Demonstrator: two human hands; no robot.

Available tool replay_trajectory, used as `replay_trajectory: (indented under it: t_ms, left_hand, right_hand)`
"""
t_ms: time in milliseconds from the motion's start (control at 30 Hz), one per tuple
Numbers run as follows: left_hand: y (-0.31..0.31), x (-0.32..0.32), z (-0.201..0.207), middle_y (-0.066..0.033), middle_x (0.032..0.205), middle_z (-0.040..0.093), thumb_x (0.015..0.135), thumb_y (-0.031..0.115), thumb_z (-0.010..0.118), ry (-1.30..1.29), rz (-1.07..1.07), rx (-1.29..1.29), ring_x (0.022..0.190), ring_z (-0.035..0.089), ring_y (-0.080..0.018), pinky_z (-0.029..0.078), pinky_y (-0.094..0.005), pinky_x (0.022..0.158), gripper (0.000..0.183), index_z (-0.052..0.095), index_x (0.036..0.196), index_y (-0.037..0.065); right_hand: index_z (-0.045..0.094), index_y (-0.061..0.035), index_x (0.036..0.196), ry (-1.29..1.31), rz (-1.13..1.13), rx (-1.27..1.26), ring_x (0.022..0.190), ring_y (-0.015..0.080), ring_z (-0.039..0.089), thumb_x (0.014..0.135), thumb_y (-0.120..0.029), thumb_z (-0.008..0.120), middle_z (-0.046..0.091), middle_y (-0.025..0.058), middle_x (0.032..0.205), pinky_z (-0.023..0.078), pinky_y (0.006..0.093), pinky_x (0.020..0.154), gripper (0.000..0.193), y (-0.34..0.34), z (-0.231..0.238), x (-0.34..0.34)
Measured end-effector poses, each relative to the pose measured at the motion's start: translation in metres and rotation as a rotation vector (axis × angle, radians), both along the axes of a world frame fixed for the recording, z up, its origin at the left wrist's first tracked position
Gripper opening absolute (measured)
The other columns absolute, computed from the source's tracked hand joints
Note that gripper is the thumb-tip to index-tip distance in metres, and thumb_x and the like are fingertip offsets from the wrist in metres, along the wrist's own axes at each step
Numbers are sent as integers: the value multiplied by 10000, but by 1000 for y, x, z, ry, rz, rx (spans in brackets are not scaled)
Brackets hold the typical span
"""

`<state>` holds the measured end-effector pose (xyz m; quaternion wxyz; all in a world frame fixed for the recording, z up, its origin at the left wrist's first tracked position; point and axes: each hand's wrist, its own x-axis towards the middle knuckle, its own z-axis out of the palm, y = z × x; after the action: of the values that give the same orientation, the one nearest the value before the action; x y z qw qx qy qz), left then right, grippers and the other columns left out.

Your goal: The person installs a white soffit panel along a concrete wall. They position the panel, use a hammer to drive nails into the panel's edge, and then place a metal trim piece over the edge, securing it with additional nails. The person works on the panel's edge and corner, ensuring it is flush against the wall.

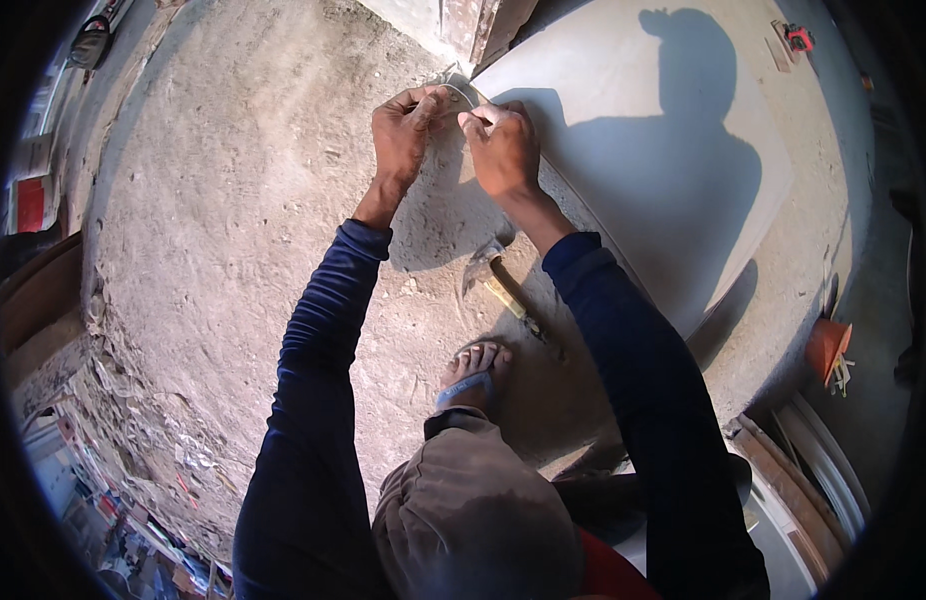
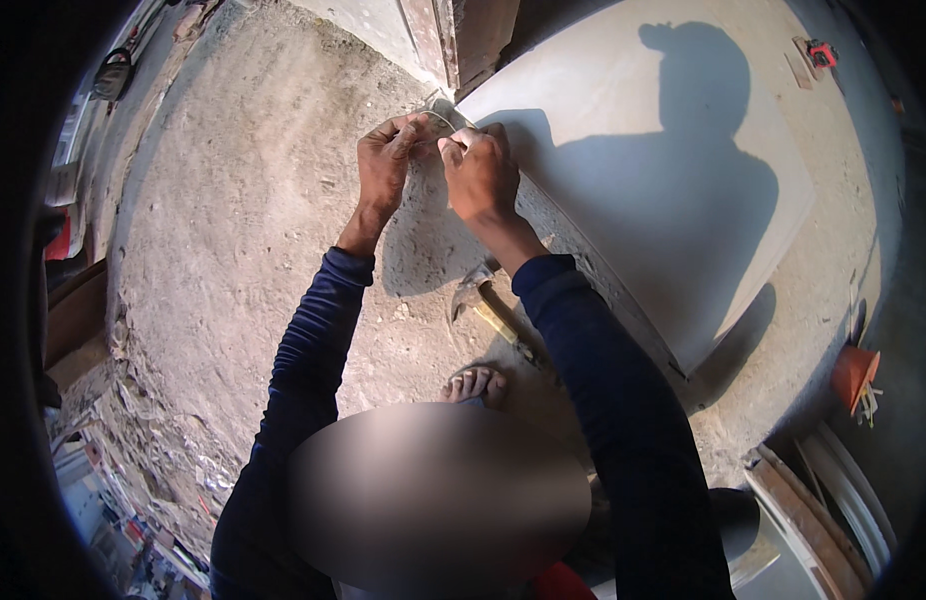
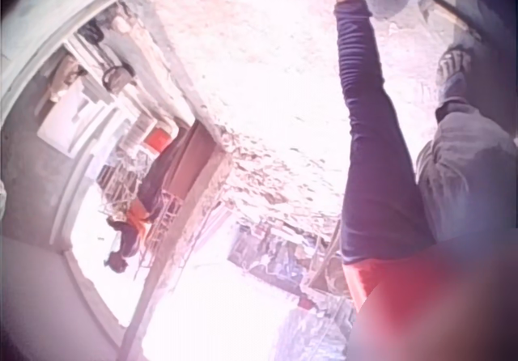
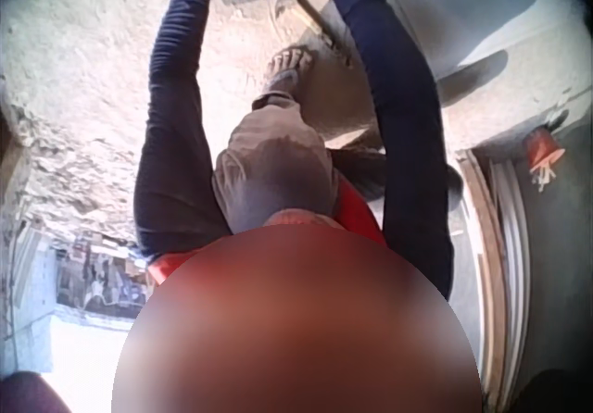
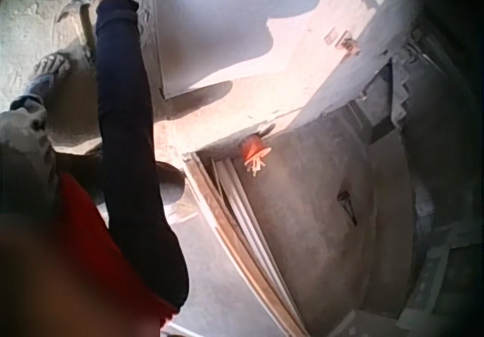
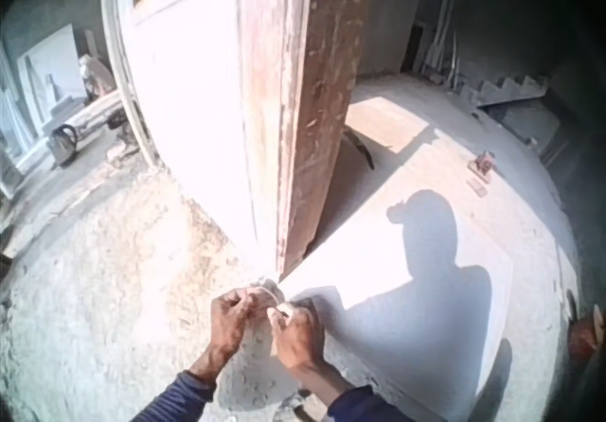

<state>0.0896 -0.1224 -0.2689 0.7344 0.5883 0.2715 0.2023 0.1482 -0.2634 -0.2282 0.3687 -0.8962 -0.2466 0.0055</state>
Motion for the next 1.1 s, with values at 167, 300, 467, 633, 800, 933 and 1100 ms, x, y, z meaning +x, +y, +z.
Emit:
replay_trajectory:
  t_ms: [167,300,467,633,800,933,1100]
  left_hand:
    - [5,4,-3,-32,885,736,980,187,727,-36,5,-144,727,629,-79,509,-228,657,236,765,1055,-33]
    - [10,11,0,-35,842,718,975,206,720,63,39,-278,701,632,-96,506,-231,637,232,759,1026,-17]
    - [18,23,10,-73,855,737,977,215,713,70,35,-305,694,654,-108,519,-241,621,226,729,1004,-10]
    - [18,28,20,-82,840,746,978,196,715,97,36,-213,656,674,-113,529,-239,578,195,703,972,1]
    - [20,33,32,-71,818,743,975,193,720,145,34,-137,637,672,-101,527,-224,552,196,720,985,-3]
    - [23,44,41,-64,804,737,971,199,713,201,-19,-173,625,666,-91,521,-222,538,238,746,1043,-26]
    - [23,51,41,-45,739,691,944,192,718,207,3,-170,555,587,-76,458,-217,497,235,758,996,-34]
  right_hand:
    - [706,-60,1052,209,-24,20,1001,382,683,950,-248,720,727,188,1031,537,460,890,214,7,5,4]
    - [688,-60,1099,180,-68,-107,1018,397,687,971,-253,693,731,201,1053,549,480,912,232,13,5,2]
    - [694,-49,1131,188,-74,-152,1009,403,691,974,-270,689,736,220,1048,556,486,912,271,17,-3,2]
    - [738,-39,1051,226,-59,-212,993,411,684,982,-311,671,733,233,1030,541,487,911,288,16,-14,8]
    - [769,-35,943,232,-112,-128,929,424,691,990,-308,628,733,235,988,530,493,880,312,16,-22,11]
    - [768,-32,932,224,-116,-70,896,433,699,986,-304,604,730,242,938,539,491,872,322,18,-21,19]
    - [760,-27,941,271,-164,-157,964,424,692,980,-333,575,724,251,1015,535,473,930,359,16,-15,34]
